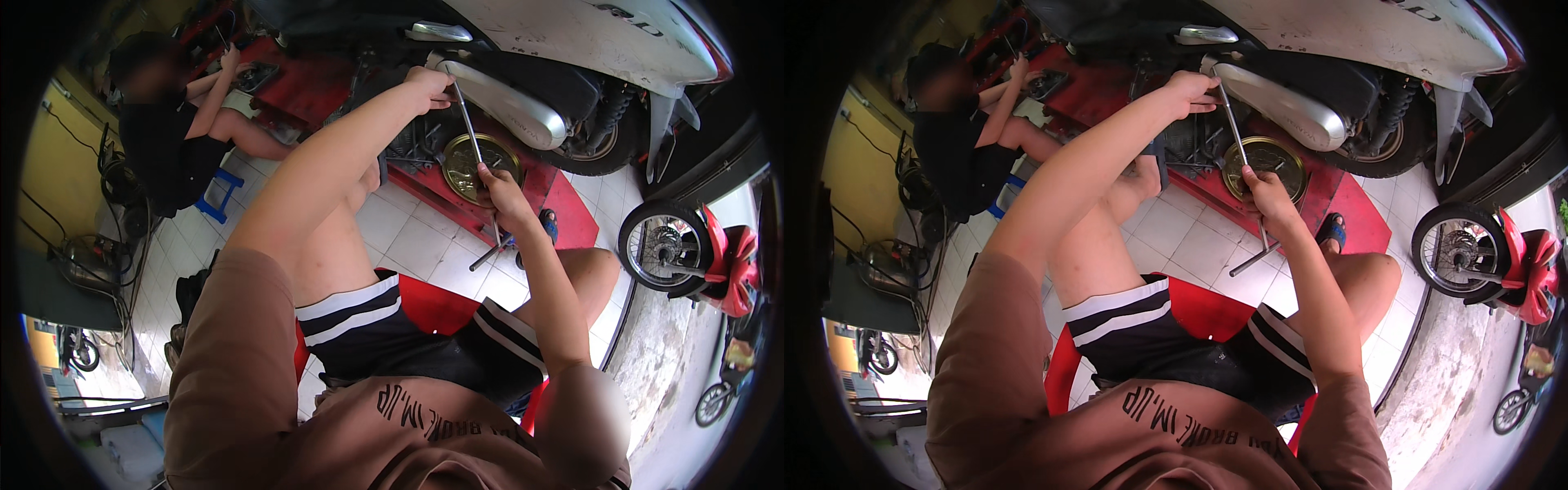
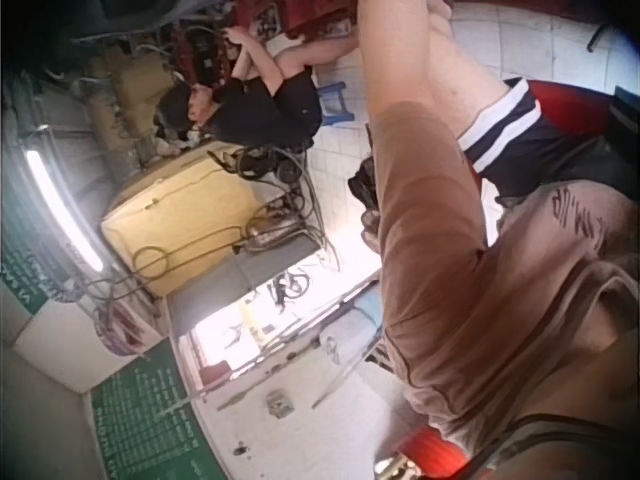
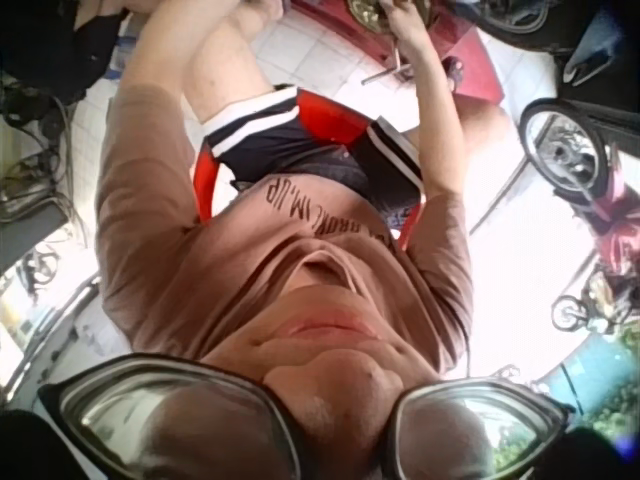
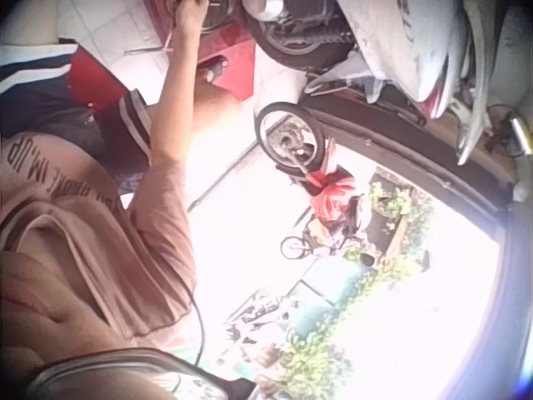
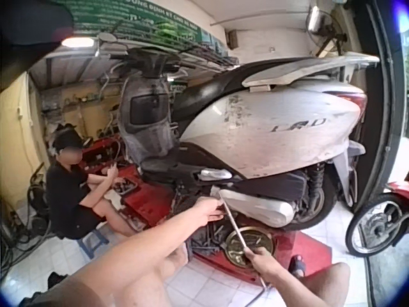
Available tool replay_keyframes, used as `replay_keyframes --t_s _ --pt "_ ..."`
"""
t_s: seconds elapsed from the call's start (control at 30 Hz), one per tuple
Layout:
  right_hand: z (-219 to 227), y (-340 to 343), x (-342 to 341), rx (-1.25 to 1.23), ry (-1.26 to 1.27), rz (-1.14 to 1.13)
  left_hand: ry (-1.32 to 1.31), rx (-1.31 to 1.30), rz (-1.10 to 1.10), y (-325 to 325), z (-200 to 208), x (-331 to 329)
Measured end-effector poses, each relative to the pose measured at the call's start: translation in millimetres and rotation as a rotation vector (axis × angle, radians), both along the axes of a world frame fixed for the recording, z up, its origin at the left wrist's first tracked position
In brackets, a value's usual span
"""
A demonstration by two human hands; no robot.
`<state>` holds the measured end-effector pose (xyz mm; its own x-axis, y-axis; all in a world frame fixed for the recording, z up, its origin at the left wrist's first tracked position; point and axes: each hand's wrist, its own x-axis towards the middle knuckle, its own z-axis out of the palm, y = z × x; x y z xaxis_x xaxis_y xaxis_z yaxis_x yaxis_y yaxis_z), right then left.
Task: The person uses a T-handle wrench to tighten bolts on the underside of a white motorcycle. They repeatedly adjust the wrench and apply torque to fasteners near the engine area while sitting on a red plastic stool.
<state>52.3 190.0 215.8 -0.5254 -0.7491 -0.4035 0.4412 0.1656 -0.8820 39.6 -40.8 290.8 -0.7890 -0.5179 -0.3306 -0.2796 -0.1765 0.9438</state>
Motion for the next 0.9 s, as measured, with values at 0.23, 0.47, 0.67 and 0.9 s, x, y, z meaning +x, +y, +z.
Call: replay_keyframes --t_s 0.23,0.47,0.67,0.9 --pt "3.2 -28.7 -3.2 -0.105 -0.294 0.019 -0.131 -0.708 0.37 2.8 -49.3 -57.5" --pt "2.8 -50.7 -28.0 -0.146 -0.277 -0.105 0.181 -0.727 0.16 5.4 -67.4 -75.3" --pt "8.0 -58.5 -35.4 -0.197 -0.302 -0.126 0.151 -0.721 0.14 13.7 -62.0 -77.7" --pt "13.8 -64.5 -43.4 -0.246 -0.367 -0.113 0.004 -0.73 0.087 14.9 -51.4 -84.5"
